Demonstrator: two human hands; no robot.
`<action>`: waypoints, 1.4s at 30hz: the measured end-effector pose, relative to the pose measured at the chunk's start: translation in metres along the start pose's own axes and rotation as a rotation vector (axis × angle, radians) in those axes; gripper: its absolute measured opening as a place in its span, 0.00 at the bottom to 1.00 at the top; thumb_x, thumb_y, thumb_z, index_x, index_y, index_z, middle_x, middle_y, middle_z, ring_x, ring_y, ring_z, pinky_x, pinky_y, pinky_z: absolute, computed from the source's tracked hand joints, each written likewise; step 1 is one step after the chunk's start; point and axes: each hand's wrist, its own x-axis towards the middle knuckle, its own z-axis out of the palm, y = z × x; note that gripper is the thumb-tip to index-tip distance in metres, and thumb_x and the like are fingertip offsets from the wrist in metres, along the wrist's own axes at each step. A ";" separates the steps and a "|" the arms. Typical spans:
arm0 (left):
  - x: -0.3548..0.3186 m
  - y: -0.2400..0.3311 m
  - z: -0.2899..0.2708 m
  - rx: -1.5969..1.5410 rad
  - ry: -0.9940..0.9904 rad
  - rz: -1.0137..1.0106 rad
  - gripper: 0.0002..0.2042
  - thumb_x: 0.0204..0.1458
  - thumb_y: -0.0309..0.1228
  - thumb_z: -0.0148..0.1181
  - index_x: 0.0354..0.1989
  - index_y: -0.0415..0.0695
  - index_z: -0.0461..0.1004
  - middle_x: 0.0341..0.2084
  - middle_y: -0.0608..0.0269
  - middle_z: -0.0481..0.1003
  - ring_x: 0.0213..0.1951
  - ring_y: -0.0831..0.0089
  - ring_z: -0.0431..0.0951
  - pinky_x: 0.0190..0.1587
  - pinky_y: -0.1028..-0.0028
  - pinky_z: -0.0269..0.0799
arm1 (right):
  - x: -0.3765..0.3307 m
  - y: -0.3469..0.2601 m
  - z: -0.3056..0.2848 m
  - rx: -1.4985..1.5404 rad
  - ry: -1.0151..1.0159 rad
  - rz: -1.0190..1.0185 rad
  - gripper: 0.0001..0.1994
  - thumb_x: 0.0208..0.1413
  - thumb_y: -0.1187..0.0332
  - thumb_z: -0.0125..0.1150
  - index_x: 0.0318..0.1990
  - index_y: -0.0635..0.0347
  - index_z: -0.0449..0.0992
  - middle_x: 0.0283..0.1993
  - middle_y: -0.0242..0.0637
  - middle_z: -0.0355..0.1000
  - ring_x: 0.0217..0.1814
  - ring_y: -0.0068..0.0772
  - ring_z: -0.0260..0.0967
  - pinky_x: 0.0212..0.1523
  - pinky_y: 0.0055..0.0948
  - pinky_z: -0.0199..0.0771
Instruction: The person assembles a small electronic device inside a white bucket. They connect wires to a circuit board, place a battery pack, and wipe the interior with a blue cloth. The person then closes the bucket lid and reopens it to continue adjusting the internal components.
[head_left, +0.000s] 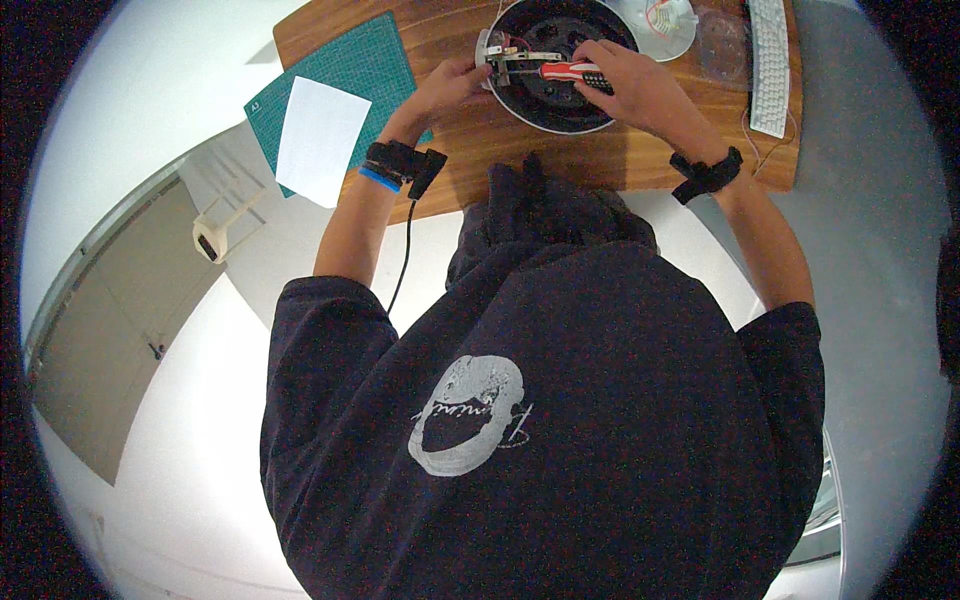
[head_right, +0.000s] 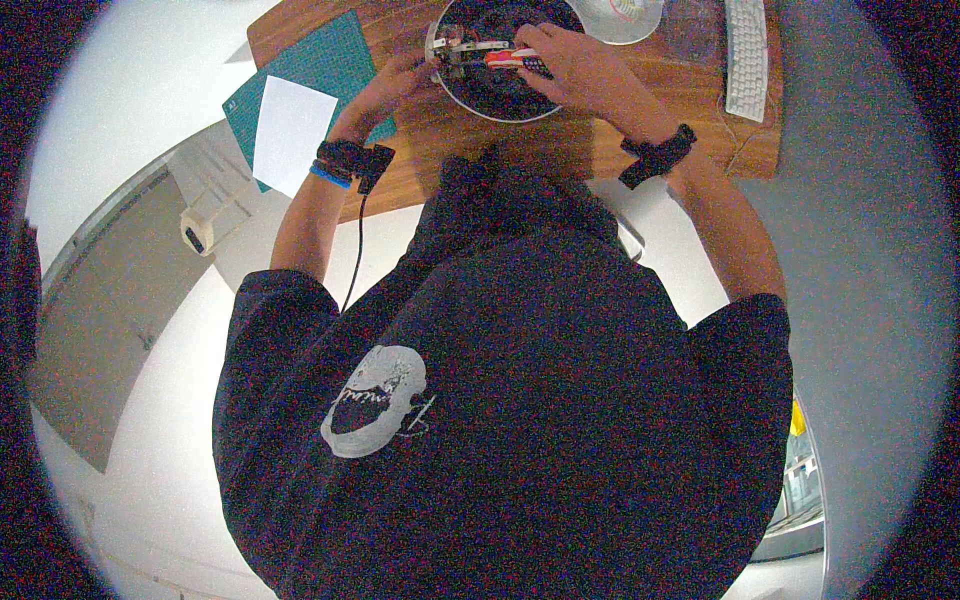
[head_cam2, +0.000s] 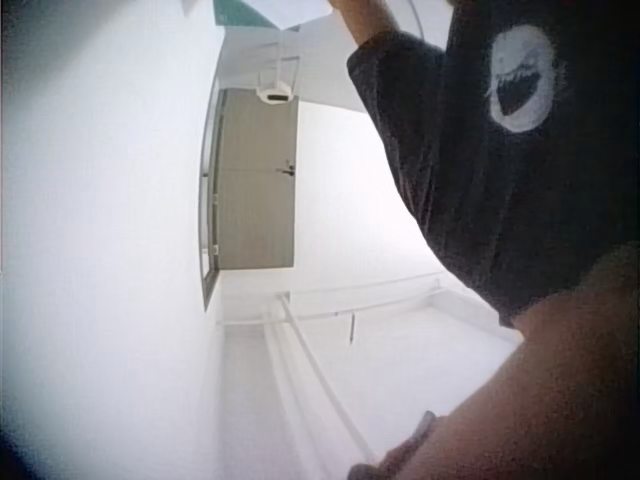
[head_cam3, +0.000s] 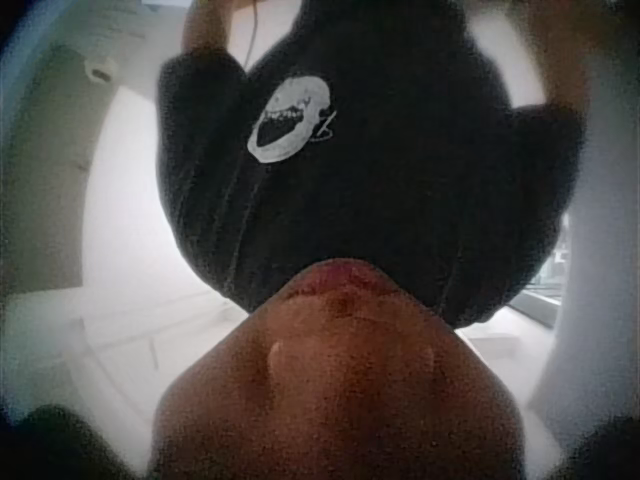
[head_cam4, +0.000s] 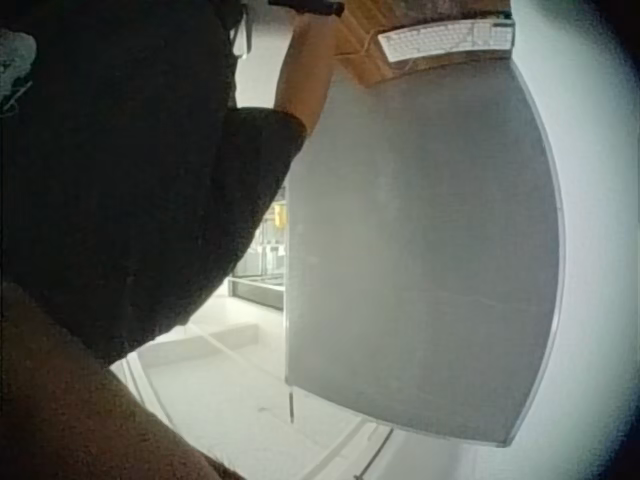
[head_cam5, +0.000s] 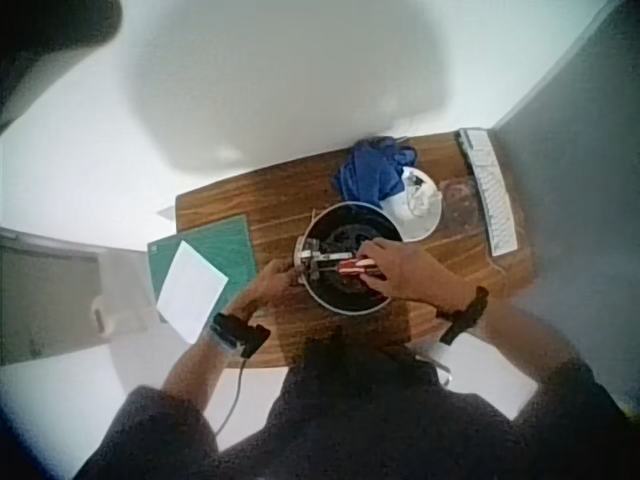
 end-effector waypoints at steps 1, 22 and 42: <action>0.001 -0.002 0.000 -0.021 0.011 -0.008 0.18 0.68 0.40 0.55 0.58 0.41 0.75 0.50 0.61 0.79 0.49 0.73 0.80 0.53 0.71 0.79 | -0.001 0.002 0.001 0.006 -0.007 0.006 0.17 0.59 0.64 0.65 0.53 0.54 0.70 0.49 0.44 0.74 0.48 0.56 0.74 0.47 0.44 0.77; 0.003 0.000 0.002 -0.002 0.065 -0.001 0.21 0.68 0.41 0.52 0.56 0.34 0.75 0.48 0.55 0.80 0.50 0.69 0.80 0.55 0.71 0.77 | -0.008 -0.001 0.006 -0.004 0.024 0.000 0.17 0.59 0.64 0.65 0.52 0.56 0.70 0.48 0.45 0.74 0.49 0.55 0.74 0.47 0.44 0.76; -0.007 -0.006 0.004 -0.030 0.042 0.051 0.19 0.72 0.36 0.43 0.58 0.32 0.69 0.51 0.53 0.77 0.54 0.64 0.79 0.58 0.68 0.79 | -0.008 0.001 0.013 -0.018 0.091 -0.029 0.15 0.61 0.63 0.64 0.52 0.54 0.70 0.47 0.43 0.73 0.47 0.54 0.75 0.46 0.45 0.77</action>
